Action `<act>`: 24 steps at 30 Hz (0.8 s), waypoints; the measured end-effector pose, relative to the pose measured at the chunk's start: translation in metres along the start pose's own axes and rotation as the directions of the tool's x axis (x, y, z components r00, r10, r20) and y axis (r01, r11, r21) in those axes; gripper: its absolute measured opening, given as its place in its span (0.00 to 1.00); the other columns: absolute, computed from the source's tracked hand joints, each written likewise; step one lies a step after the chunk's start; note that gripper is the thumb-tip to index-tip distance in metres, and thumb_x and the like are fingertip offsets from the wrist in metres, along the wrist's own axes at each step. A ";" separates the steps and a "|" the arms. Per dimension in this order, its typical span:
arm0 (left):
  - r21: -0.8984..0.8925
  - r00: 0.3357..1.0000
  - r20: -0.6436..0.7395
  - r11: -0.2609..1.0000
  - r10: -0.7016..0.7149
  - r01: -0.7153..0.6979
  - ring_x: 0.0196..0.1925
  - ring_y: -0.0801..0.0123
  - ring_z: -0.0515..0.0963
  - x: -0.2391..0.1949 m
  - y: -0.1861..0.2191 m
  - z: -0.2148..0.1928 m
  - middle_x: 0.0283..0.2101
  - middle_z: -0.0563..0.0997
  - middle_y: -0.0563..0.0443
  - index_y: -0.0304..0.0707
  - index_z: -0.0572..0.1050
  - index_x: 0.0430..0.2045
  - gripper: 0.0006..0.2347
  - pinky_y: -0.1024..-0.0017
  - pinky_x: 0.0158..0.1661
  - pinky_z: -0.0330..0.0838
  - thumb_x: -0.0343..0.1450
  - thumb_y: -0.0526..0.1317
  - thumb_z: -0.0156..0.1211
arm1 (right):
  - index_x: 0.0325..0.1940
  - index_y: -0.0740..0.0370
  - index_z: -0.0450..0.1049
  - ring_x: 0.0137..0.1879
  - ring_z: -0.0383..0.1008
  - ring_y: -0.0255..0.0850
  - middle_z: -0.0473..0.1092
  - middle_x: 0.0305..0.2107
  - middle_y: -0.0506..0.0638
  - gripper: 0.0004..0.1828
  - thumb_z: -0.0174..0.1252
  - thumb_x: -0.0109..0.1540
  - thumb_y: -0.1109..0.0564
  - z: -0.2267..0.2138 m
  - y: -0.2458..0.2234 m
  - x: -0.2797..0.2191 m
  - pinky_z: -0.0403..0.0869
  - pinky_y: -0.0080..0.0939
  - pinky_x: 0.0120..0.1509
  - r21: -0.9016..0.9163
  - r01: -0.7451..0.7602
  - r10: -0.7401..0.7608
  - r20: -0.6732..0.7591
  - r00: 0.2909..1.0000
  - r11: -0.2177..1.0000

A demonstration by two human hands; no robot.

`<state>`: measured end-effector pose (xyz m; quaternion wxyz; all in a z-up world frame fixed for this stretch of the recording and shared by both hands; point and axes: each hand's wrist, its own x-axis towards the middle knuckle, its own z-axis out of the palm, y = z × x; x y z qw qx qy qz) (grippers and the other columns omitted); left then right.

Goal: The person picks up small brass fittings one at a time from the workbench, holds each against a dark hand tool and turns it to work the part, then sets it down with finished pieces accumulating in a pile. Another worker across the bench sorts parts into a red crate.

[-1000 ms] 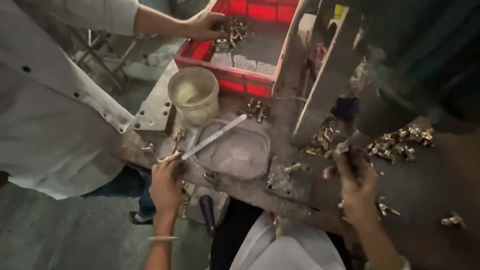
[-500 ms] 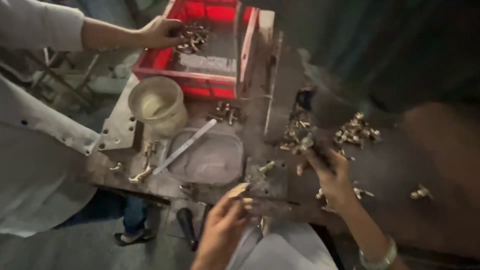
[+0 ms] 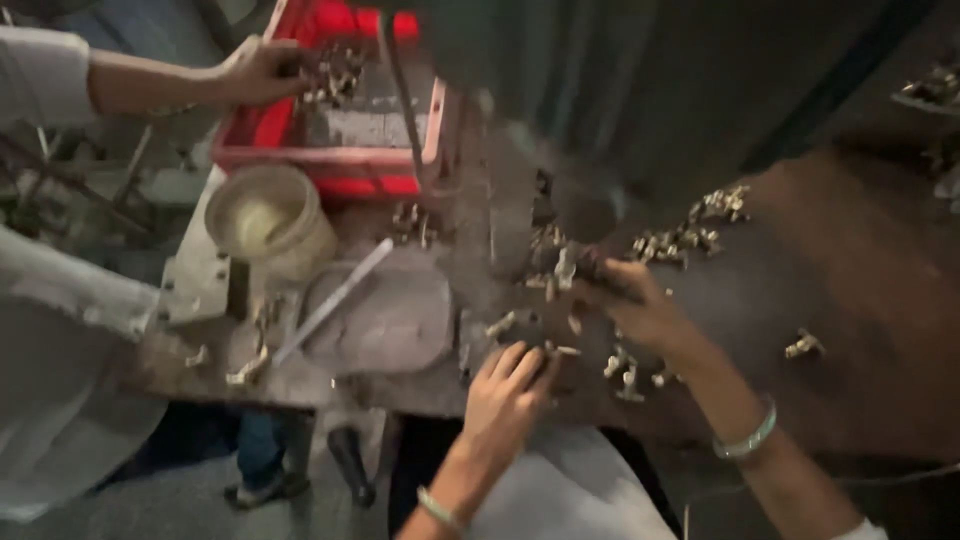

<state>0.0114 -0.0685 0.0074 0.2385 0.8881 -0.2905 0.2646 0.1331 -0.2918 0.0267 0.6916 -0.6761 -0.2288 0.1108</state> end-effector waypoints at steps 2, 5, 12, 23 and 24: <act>-0.014 0.998 0.007 0.998 -0.067 0.067 0.52 0.56 0.78 0.008 0.004 -0.006 0.50 0.78 0.45 0.33 0.77 0.53 0.23 0.66 0.48 0.76 0.60 0.32 0.62 | 0.51 0.68 0.76 0.37 0.77 0.35 0.77 0.40 0.49 0.09 0.56 0.67 0.63 0.002 -0.002 0.005 0.78 0.38 0.40 0.019 -0.062 0.063 -0.023 0.998 0.998; 0.047 0.967 0.115 0.973 -0.229 0.225 0.51 0.56 0.77 0.006 0.004 -0.002 0.49 0.78 0.45 0.33 0.76 0.53 0.21 0.68 0.45 0.77 0.63 0.31 0.61 | 0.49 0.66 0.76 0.35 0.76 0.34 0.78 0.39 0.48 0.08 0.55 0.67 0.62 0.011 -0.009 0.001 0.76 0.36 0.37 0.090 -0.132 0.133 -0.001 0.991 0.987; -0.076 0.995 -0.035 0.993 -0.094 0.092 0.49 0.60 0.78 0.039 -0.001 0.067 0.41 0.80 0.51 0.39 0.80 0.47 0.14 0.68 0.40 0.76 0.67 0.32 0.61 | 0.49 0.67 0.78 0.38 0.73 0.30 0.76 0.35 0.44 0.08 0.58 0.69 0.61 -0.009 0.026 -0.002 0.73 0.32 0.40 0.007 -0.130 0.130 -0.053 0.990 0.991; -0.253 0.949 0.129 0.916 -0.289 0.313 0.41 0.51 0.81 0.008 0.013 0.038 0.35 0.81 0.44 0.40 0.81 0.31 0.06 0.59 0.40 0.76 0.64 0.32 0.63 | 0.48 0.69 0.76 0.33 0.77 0.36 0.76 0.34 0.49 0.09 0.59 0.67 0.59 0.075 -0.008 -0.023 0.75 0.38 0.37 0.081 -0.089 0.117 -0.494 0.862 0.993; -0.413 0.916 0.076 0.824 -0.394 0.388 0.39 0.49 0.82 0.007 0.014 0.000 0.37 0.82 0.42 0.40 0.82 0.37 0.10 0.59 0.39 0.76 0.64 0.30 0.62 | 0.48 0.69 0.78 0.33 0.77 0.36 0.77 0.36 0.49 0.10 0.58 0.69 0.59 0.069 -0.003 -0.021 0.75 0.38 0.38 -0.058 -0.017 -0.012 -0.463 0.886 0.998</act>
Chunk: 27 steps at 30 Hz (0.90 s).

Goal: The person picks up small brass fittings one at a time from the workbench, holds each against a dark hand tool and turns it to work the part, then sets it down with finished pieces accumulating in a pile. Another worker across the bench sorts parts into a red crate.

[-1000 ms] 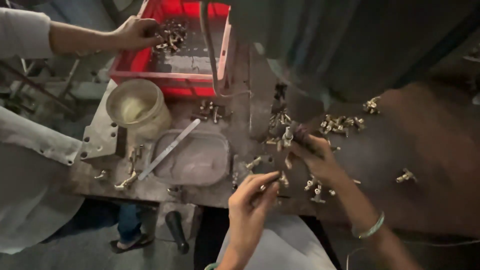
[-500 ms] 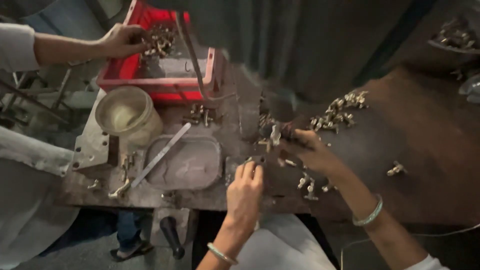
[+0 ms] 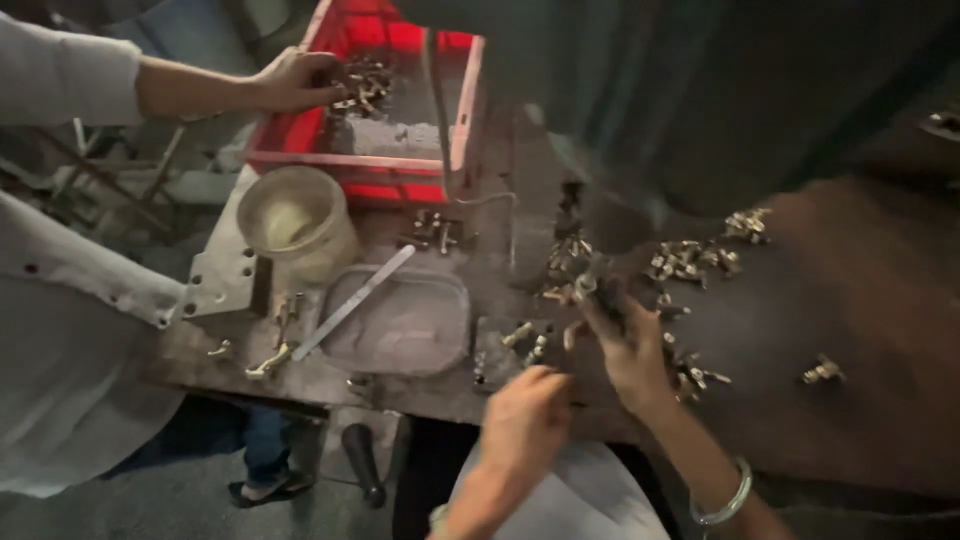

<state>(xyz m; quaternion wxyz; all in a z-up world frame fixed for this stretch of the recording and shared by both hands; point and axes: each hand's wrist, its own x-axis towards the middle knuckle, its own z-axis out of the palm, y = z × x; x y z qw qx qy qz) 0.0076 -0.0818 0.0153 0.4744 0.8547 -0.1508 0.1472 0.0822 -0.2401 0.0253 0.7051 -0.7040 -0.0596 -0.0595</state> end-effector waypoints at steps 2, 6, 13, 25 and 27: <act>0.076 0.995 -0.099 0.996 -0.031 0.038 0.41 0.49 0.83 0.005 -0.010 -0.046 0.38 0.82 0.43 0.39 0.81 0.36 0.08 0.60 0.40 0.77 0.65 0.31 0.63 | 0.49 0.69 0.77 0.34 0.76 0.36 0.76 0.36 0.50 0.10 0.57 0.69 0.59 0.003 -0.017 0.000 0.76 0.38 0.40 0.042 -0.016 0.015 0.020 1.000 0.999; 0.246 0.967 -0.234 0.956 -0.099 0.158 0.41 0.48 0.83 0.018 -0.034 -0.106 0.42 0.82 0.42 0.36 0.81 0.35 0.08 0.58 0.40 0.76 0.64 0.32 0.64 | 0.49 0.68 0.75 0.35 0.75 0.37 0.76 0.40 0.50 0.09 0.56 0.67 0.60 0.002 -0.020 0.005 0.74 0.40 0.39 0.226 -0.105 0.098 0.041 0.994 0.968; 0.516 0.967 -0.077 0.820 -0.244 0.248 0.40 0.45 0.82 0.022 -0.087 -0.083 0.39 0.80 0.41 0.35 0.80 0.31 0.04 0.55 0.41 0.76 0.66 0.31 0.63 | 0.48 0.71 0.75 0.38 0.75 0.39 0.74 0.40 0.52 0.09 0.57 0.70 0.60 0.005 -0.022 0.002 0.76 0.41 0.43 0.120 -0.050 0.050 0.004 0.999 0.991; -0.666 0.894 -0.022 0.673 -0.448 0.322 0.39 0.79 0.82 -0.022 -0.047 -0.049 0.36 0.85 0.54 0.30 0.81 0.37 0.07 0.78 0.42 0.77 0.68 0.31 0.67 | 0.44 0.69 0.73 0.37 0.76 0.40 0.75 0.39 0.52 0.07 0.56 0.68 0.60 -0.005 -0.013 -0.003 0.78 0.44 0.42 0.063 -0.029 0.027 0.024 0.999 0.998; -0.542 0.863 -0.170 0.777 -0.476 0.321 0.34 0.76 0.83 -0.030 -0.032 -0.032 0.33 0.85 0.50 0.30 0.82 0.35 0.06 0.76 0.37 0.78 0.66 0.29 0.68 | 0.46 0.68 0.73 0.39 0.76 0.39 0.73 0.37 0.52 0.08 0.54 0.72 0.59 -0.010 0.006 0.002 0.77 0.43 0.44 0.152 -0.004 -0.011 0.099 0.995 0.988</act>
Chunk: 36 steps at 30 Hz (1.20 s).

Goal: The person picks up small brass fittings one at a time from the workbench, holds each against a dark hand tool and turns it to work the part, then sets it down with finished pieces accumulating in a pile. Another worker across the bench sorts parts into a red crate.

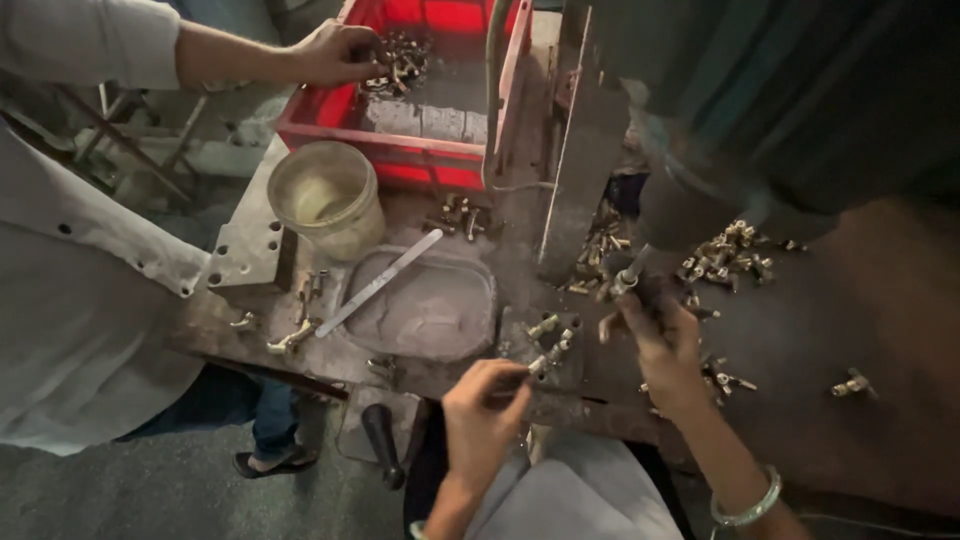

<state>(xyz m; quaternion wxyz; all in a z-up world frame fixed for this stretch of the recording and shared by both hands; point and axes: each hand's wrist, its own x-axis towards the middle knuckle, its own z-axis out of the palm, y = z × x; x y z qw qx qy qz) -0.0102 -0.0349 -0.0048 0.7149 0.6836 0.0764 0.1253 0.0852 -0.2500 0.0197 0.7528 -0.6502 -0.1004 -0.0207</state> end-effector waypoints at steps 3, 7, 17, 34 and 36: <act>0.255 0.991 0.030 0.957 0.133 -0.137 0.31 0.72 0.86 -0.008 0.005 0.008 0.38 0.83 0.51 0.32 0.81 0.33 0.06 0.76 0.31 0.80 0.64 0.29 0.69 | 0.50 0.69 0.74 0.38 0.75 0.39 0.73 0.41 0.51 0.08 0.55 0.70 0.61 0.013 -0.030 -0.004 0.74 0.41 0.44 -0.057 -0.029 0.025 -0.072 0.997 0.998; 0.312 0.986 0.097 0.936 0.137 -0.160 0.31 0.63 0.84 -0.003 -0.002 0.015 0.37 0.82 0.48 0.34 0.81 0.34 0.08 0.72 0.32 0.78 0.64 0.29 0.69 | 0.51 0.67 0.72 0.37 0.75 0.38 0.75 0.42 0.51 0.08 0.52 0.70 0.60 0.015 -0.026 0.000 0.75 0.41 0.41 0.010 -0.042 0.042 -0.028 0.999 0.999; 0.581 0.850 0.176 0.645 0.496 -0.496 0.44 0.53 0.78 0.045 0.033 0.031 0.42 0.80 0.48 0.38 0.78 0.38 0.08 0.62 0.41 0.74 0.67 0.34 0.65 | 0.50 0.69 0.73 0.37 0.74 0.39 0.73 0.41 0.51 0.08 0.53 0.71 0.61 0.015 -0.022 0.000 0.75 0.42 0.42 0.011 -0.034 0.034 -0.063 0.997 0.999; -0.449 0.898 0.047 0.793 -0.438 0.410 0.43 0.69 0.85 0.017 -0.001 0.028 0.43 0.86 0.44 0.34 0.77 0.55 0.20 0.71 0.44 0.80 0.66 0.30 0.66 | 0.52 0.66 0.74 0.37 0.76 0.38 0.75 0.41 0.50 0.10 0.54 0.69 0.60 0.016 -0.008 0.000 0.75 0.41 0.42 0.081 0.036 -0.031 -0.056 0.998 0.996; -0.499 0.911 0.043 0.781 -0.410 0.375 0.42 0.67 0.84 0.026 0.021 0.035 0.42 0.85 0.43 0.30 0.77 0.53 0.20 0.67 0.43 0.82 0.66 0.29 0.67 | 0.50 0.66 0.76 0.37 0.75 0.38 0.77 0.41 0.50 0.09 0.54 0.68 0.61 0.016 -0.018 0.000 0.74 0.39 0.44 -0.009 -0.029 0.028 -0.080 0.996 1.000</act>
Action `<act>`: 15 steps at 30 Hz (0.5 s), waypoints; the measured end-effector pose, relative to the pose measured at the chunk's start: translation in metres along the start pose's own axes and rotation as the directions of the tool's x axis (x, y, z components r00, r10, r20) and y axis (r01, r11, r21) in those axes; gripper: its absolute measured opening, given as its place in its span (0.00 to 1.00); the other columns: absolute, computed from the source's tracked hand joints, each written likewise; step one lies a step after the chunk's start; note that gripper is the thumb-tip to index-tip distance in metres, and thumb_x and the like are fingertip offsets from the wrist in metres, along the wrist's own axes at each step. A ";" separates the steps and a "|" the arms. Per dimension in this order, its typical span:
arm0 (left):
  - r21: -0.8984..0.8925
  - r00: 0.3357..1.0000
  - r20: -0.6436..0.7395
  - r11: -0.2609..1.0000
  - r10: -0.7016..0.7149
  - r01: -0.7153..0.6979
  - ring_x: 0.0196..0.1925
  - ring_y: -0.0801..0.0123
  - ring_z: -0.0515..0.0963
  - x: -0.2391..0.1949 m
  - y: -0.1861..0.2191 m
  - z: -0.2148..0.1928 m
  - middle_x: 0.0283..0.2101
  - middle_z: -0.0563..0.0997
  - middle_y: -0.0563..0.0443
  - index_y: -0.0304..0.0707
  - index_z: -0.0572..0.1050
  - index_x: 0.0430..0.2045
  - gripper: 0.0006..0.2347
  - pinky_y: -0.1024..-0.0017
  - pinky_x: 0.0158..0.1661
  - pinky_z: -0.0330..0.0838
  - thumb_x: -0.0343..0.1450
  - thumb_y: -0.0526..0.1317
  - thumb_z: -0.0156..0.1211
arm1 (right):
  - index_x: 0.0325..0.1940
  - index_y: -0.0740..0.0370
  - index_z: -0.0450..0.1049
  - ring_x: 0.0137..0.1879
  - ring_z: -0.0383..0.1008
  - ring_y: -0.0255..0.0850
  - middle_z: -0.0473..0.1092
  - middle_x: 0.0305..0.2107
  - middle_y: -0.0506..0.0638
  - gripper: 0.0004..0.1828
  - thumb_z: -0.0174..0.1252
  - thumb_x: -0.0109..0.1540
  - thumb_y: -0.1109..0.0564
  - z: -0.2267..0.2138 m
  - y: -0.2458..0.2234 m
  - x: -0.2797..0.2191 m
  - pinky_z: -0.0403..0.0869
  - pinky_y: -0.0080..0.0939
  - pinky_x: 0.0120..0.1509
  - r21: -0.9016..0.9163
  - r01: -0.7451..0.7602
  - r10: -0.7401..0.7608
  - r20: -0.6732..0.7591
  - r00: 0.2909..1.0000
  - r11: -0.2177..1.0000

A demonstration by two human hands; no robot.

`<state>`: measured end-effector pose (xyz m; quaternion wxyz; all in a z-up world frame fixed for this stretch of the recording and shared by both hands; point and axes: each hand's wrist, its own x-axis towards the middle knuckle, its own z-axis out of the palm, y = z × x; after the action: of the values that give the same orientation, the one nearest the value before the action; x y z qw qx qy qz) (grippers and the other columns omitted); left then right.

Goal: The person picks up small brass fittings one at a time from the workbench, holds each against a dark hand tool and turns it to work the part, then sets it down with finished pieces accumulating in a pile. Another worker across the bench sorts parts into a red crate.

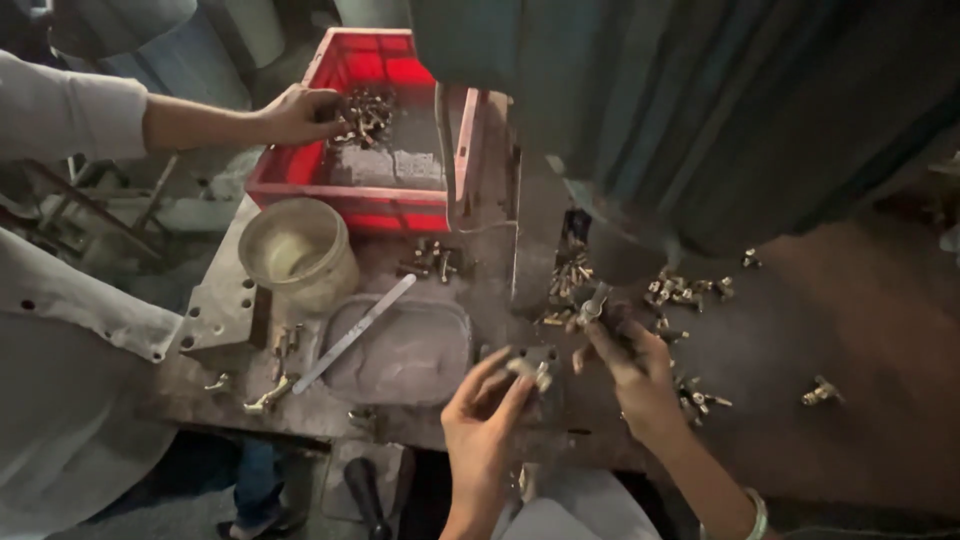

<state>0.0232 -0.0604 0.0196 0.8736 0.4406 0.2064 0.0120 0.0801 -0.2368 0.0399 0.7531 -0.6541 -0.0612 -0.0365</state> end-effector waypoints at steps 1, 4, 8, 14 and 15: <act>0.002 1.000 -0.004 1.000 -0.011 0.011 0.42 0.67 0.84 -0.017 0.026 0.018 0.42 0.85 0.43 0.30 0.77 0.53 0.20 0.67 0.43 0.82 0.66 0.29 0.67 | 0.50 0.66 0.76 0.37 0.75 0.38 0.77 0.41 0.50 0.09 0.54 0.68 0.61 -0.011 0.013 0.003 0.74 0.39 0.44 -0.002 -0.011 0.011 -0.004 1.000 1.000; 0.055 0.889 0.232 0.907 0.396 -0.418 0.46 0.69 0.82 -0.048 0.081 0.059 0.46 0.83 0.43 0.27 0.77 0.55 0.18 0.72 0.46 0.78 0.70 0.27 0.66 | 0.52 0.69 0.76 0.46 0.74 0.35 0.75 0.42 0.49 0.10 0.56 0.69 0.61 -0.042 0.056 0.006 0.73 0.37 0.52 -0.028 -0.113 0.114 0.029 0.993 0.993; 0.318 0.313 0.549 0.153 0.775 -0.936 0.49 0.61 0.85 -0.021 0.064 0.054 0.50 0.83 0.42 0.34 0.77 0.54 0.16 0.70 0.49 0.82 0.71 0.26 0.65 | 0.59 0.65 0.72 0.52 0.71 0.30 0.74 0.46 0.44 0.20 0.53 0.62 0.67 -0.064 0.095 0.009 0.71 0.34 0.56 -0.305 -0.017 0.035 0.054 0.998 0.952; 0.651 0.566 0.679 -0.026 0.469 -0.759 0.45 0.54 0.84 0.011 0.043 0.008 0.43 0.83 0.42 0.39 0.79 0.54 0.22 0.64 0.44 0.80 0.63 0.26 0.63 | 0.56 0.65 0.77 0.43 0.76 0.38 0.79 0.37 0.51 0.16 0.60 0.65 0.58 -0.041 0.060 -0.015 0.74 0.42 0.51 -0.329 -0.186 0.247 0.152 0.957 0.926; 0.773 0.736 0.633 -0.152 0.241 -0.615 0.40 0.51 0.83 0.015 0.043 0.001 0.36 0.82 0.40 0.40 0.81 0.54 0.25 0.61 0.39 0.77 0.60 0.27 0.65 | 0.50 0.69 0.79 0.40 0.75 0.42 0.79 0.34 0.56 0.12 0.61 0.67 0.58 -0.034 0.048 -0.008 0.75 0.46 0.48 -0.305 -0.207 0.260 0.145 0.955 0.930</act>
<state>0.0439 -0.0318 0.0481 0.2805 0.9458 -0.1287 0.1007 0.0798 -0.2639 -0.0131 0.6404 -0.7594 -0.0458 0.1055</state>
